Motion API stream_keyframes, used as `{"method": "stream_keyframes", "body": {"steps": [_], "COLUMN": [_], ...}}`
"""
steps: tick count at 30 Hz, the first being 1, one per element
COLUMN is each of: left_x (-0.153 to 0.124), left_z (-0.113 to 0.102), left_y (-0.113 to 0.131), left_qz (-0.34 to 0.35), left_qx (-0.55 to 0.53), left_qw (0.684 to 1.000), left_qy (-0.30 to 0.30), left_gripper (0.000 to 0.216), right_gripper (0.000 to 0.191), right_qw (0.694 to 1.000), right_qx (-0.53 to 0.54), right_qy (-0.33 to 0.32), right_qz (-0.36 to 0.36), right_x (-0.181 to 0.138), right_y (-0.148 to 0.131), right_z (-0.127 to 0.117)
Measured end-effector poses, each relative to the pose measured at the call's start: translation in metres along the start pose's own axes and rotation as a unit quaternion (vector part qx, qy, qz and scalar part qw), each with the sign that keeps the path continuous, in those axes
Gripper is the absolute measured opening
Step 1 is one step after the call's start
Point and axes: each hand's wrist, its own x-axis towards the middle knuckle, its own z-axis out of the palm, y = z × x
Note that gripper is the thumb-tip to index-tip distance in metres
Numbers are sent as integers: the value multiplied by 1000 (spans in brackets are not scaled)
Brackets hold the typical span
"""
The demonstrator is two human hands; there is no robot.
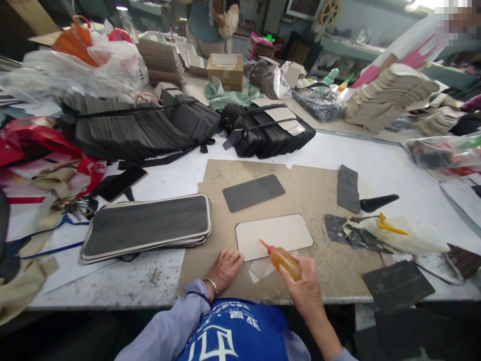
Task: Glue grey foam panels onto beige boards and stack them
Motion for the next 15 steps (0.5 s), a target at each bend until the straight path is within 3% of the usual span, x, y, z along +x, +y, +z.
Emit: {"method": "stream_keyframes", "body": {"steps": [3, 5, 8, 12, 15], "left_x": [1, 0, 0, 0, 1], "left_z": [0, 1, 1, 0, 0], "left_y": [1, 0, 0, 0, 0], "left_qz": [6, 12, 16, 19, 18], "left_qx": [-2, 1, 2, 4, 9], "left_qw": [1000, 1000, 1000, 1000, 1000], "left_qy": [-1, 0, -1, -6, -10], "left_gripper": [23, 24, 26, 28, 30], "right_gripper": [28, 29, 29, 33, 35], "right_qw": [996, 995, 998, 993, 985], "right_qx": [66, 76, 45, -50, -104], "right_qy": [-59, -68, -28, 56, 84], "right_qz": [-23, -22, 14, 86, 111], "right_x": [-4, -2, 11, 38, 53], "right_y": [-32, -32, -2, 60, 94], "right_z": [30, 37, 25, -7, -26]}}
